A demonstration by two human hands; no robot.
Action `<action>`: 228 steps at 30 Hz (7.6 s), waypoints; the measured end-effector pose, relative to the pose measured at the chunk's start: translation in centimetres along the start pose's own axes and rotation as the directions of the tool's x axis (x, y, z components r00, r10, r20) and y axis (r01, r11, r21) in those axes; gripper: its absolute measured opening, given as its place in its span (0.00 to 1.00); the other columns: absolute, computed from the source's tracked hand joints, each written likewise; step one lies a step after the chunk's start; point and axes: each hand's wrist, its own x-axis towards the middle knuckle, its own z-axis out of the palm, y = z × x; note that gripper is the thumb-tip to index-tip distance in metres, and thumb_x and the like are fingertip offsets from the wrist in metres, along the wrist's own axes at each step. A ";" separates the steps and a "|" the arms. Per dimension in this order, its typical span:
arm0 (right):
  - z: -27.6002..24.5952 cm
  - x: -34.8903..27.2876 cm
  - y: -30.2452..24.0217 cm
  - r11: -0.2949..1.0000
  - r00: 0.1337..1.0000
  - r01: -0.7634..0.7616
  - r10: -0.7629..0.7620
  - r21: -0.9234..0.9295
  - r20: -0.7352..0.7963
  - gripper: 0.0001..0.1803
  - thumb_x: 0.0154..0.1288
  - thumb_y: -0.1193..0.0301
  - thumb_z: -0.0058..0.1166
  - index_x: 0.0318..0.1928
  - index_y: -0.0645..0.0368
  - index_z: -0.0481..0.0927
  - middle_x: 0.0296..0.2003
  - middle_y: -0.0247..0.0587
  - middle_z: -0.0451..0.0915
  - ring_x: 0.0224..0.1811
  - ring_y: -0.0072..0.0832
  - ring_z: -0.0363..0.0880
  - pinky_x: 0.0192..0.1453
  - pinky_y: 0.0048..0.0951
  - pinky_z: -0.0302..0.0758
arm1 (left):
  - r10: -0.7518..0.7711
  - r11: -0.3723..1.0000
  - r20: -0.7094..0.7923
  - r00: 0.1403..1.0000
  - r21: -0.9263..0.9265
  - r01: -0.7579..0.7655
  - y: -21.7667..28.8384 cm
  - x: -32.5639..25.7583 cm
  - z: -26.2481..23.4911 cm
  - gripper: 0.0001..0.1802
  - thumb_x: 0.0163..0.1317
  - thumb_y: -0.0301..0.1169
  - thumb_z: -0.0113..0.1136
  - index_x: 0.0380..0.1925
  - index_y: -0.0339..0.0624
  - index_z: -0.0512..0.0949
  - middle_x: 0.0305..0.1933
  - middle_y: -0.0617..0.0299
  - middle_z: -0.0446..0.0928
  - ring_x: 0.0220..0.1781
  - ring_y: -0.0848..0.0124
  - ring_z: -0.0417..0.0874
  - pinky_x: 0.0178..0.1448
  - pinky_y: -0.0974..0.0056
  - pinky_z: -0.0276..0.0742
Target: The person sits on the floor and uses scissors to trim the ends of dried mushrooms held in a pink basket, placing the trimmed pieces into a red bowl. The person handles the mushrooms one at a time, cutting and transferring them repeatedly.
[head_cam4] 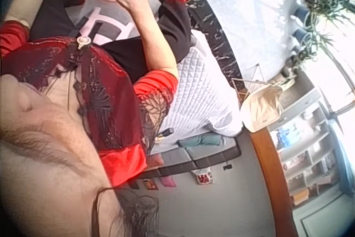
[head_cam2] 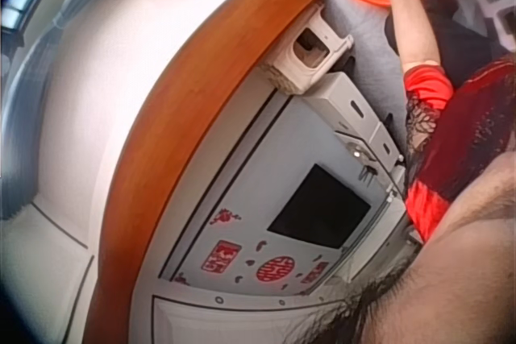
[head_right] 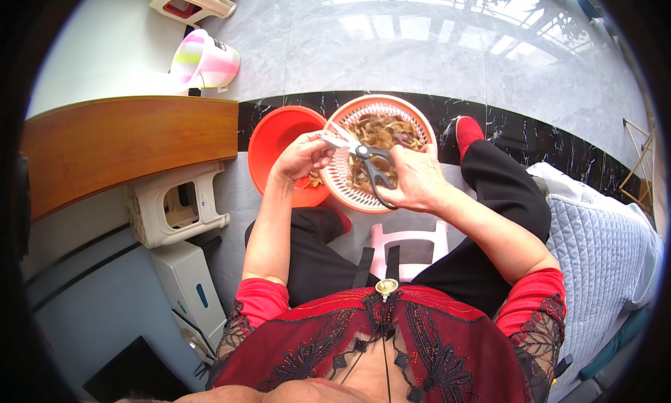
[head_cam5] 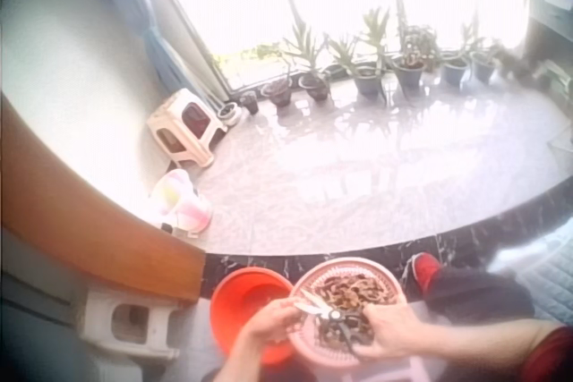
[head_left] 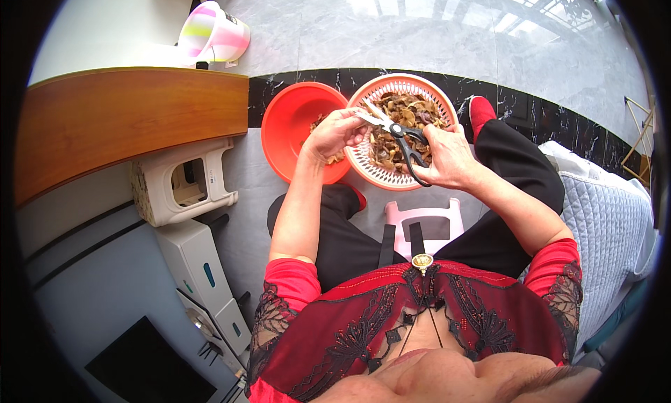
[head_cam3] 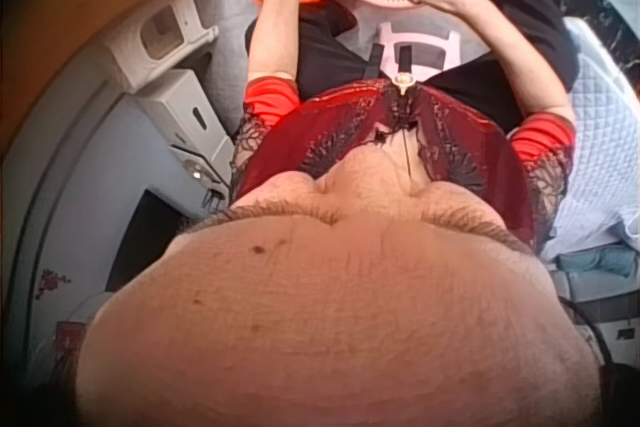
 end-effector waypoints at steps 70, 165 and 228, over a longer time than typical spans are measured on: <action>0.7 0.4 0.6 0.981 0.971 -0.164 0.141 0.107 0.192 0.40 0.50 0.38 0.56 0.38 0.69 0.71 0.31 0.57 0.80 0.37 0.49 0.80 0.50 0.44 0.66 | 0.030 0.969 -0.060 0.998 0.247 -0.015 0.5 -0.9 0.4 0.10 0.67 0.33 0.50 0.33 0.39 0.77 0.26 0.69 0.75 0.23 0.83 0.71 0.25 0.79 0.64; 3.6 -0.1 2.5 0.770 0.842 -0.505 0.341 0.390 0.418 0.35 0.60 0.42 0.51 0.32 0.69 0.74 0.25 0.48 0.75 0.26 0.32 0.76 0.30 0.31 0.72 | -0.163 0.986 -0.749 0.642 -0.145 0.082 -9.2 -1.5 -15.1 0.33 0.64 0.17 0.41 0.69 0.33 0.45 0.64 0.43 0.58 0.54 0.43 0.76 0.52 0.51 0.82; -0.5 1.1 0.9 0.923 0.939 -0.291 0.225 0.251 0.262 0.35 0.55 0.43 0.54 0.34 0.70 0.73 0.28 0.59 0.78 0.34 0.49 0.79 0.41 0.43 0.73 | 0.227 0.972 -0.470 0.853 0.057 -0.228 -4.8 -0.6 2.3 0.11 0.64 0.35 0.60 0.40 0.40 0.78 0.36 0.65 0.81 0.30 0.78 0.81 0.32 0.75 0.74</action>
